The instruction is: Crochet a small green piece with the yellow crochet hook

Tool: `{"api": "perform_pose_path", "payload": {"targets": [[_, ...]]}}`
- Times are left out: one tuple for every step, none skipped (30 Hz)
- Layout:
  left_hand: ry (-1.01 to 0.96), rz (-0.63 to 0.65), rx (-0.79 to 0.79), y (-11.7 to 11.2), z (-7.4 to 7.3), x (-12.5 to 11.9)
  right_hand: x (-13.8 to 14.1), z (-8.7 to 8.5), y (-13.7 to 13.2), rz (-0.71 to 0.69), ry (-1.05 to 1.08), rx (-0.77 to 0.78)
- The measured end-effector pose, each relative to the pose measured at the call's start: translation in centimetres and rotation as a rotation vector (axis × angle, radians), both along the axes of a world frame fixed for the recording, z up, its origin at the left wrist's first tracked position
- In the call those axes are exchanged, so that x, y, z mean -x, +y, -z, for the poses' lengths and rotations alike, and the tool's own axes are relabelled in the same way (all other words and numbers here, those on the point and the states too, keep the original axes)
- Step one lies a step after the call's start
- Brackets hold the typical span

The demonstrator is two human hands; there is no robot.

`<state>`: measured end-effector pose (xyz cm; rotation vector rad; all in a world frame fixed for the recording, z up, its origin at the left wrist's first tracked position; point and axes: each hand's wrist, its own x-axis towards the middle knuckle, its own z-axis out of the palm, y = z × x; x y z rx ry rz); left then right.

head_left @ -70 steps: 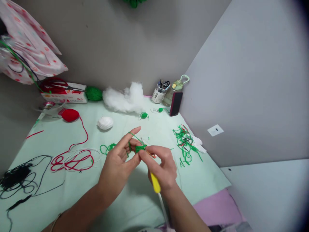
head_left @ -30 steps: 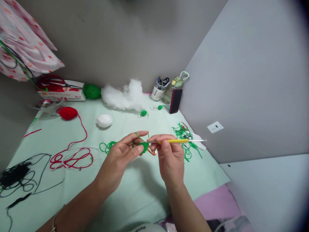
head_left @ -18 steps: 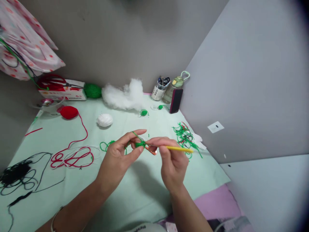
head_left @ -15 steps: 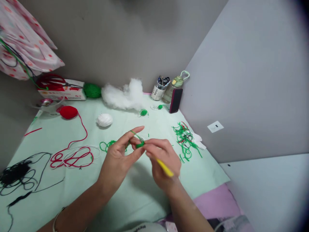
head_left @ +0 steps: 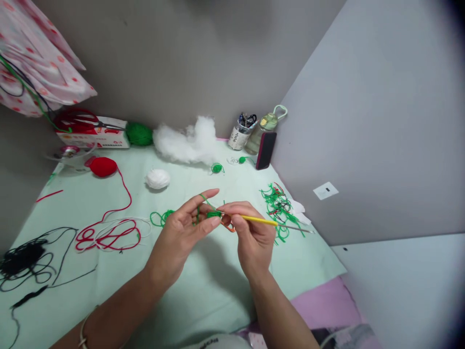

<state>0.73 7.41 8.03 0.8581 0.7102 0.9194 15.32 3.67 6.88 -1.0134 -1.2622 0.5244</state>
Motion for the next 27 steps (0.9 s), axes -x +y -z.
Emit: {"api": "perform_pose_path", "payload": {"targets": [[0.002,-0.025,0.005,0.0,0.1,-0.1,0.0,0.3,-0.1,0.033,-0.086,-0.029],[-0.015,-0.035,0.031,0.0,0.1,-0.2,0.0,0.5,-0.2,0.075,-0.195,-0.076],[-0.05,-0.025,0.077,0.2,0.2,-0.3,0.0,0.7,-0.2,0.12,-0.31,-0.134],[-0.093,0.005,0.135,0.3,0.1,-0.3,-0.2,0.8,-0.3,0.155,-0.405,-0.192],[-0.135,0.045,0.195,0.5,0.1,-0.3,-0.3,0.8,-0.3,0.187,-0.455,-0.245],[-0.171,0.081,0.245,0.7,0.0,-0.2,-0.6,0.6,-0.3,0.186,-0.434,-0.251],[-0.196,0.101,0.275,0.9,-0.1,-0.1,-0.8,0.4,-0.2,0.174,-0.352,-0.23],[-0.209,0.107,0.28,1.1,-0.1,0.0,-0.9,0.2,-0.2,0.164,-0.223,-0.18],[-0.21,0.099,0.263,1.2,-0.2,0.2,-1.1,-0.1,-0.1,0.128,-0.095,-0.124],[-0.2,0.088,0.229,1.2,-0.2,0.3,-1.1,-0.3,0.0,0.084,0.018,-0.075],[-0.178,0.084,0.184,1.2,-0.2,0.4,-1.1,-0.4,0.0,0.036,0.092,-0.036],[-0.144,0.089,0.134,1.1,-0.2,0.5,-1.1,-0.5,0.1,-0.009,0.121,-0.008],[-0.108,0.099,0.086,0.9,-0.1,0.6,-1.0,-0.5,0.1,-0.039,0.117,0.013],[-0.076,0.112,0.045,0.8,0.0,0.6,-0.9,-0.5,0.2,-0.051,0.098,0.031],[-0.055,0.128,0.014,0.7,0.1,0.5,-0.9,-0.4,0.2,-0.049,0.084,0.047],[-0.047,0.147,-0.008,0.6,0.1,0.5,-0.9,-0.3,0.2,-0.046,0.091,0.066],[-0.048,0.162,-0.022,0.6,0.2,0.5,-0.9,-0.2,0.2,-0.045,0.122,0.085],[-0.055,0.173,-0.032,0.6,0.3,0.4,-1.0,-0.1,0.1,-0.049,0.172,0.105],[-0.06,0.178,-0.038,0.6,0.3,0.4,-1.1,-0.1,0.1,-0.057,0.227,0.125],[-0.06,0.174,-0.042,0.6,0.3,0.4,-1.2,-0.1,0.2,-0.067,0.278,0.144],[-0.054,0.163,-0.045,0.7,0.3,0.4,-1.4,-0.1,0.2,-0.08,0.317,0.159],[-0.044,0.149,-0.047,0.7,0.3,0.4,-1.5,-0.2,0.2,-0.095,0.343,0.17],[-0.032,0.135,-0.048,0.7,0.3,0.4,-1.5,-0.3,0.2,-0.11,0.36,0.173],[-0.02,0.125,-0.05,0.7,0.3,0.4,-1.6,-0.4,0.2,-0.124,0.371,0.17],[-0.009,0.117,-0.056,0.7,0.3,0.4,-1.7,-0.5,0.2,-0.135,0.376,0.166],[0.003,0.111,-0.064,0.7,0.3,0.5,-1.7,-0.6,0.2,-0.144,0.377,0.162],[0.015,0.106,-0.073,0.7,0.3,0.5,-1.7,-0.6,0.2,-0.149,0.371,0.162]]}}
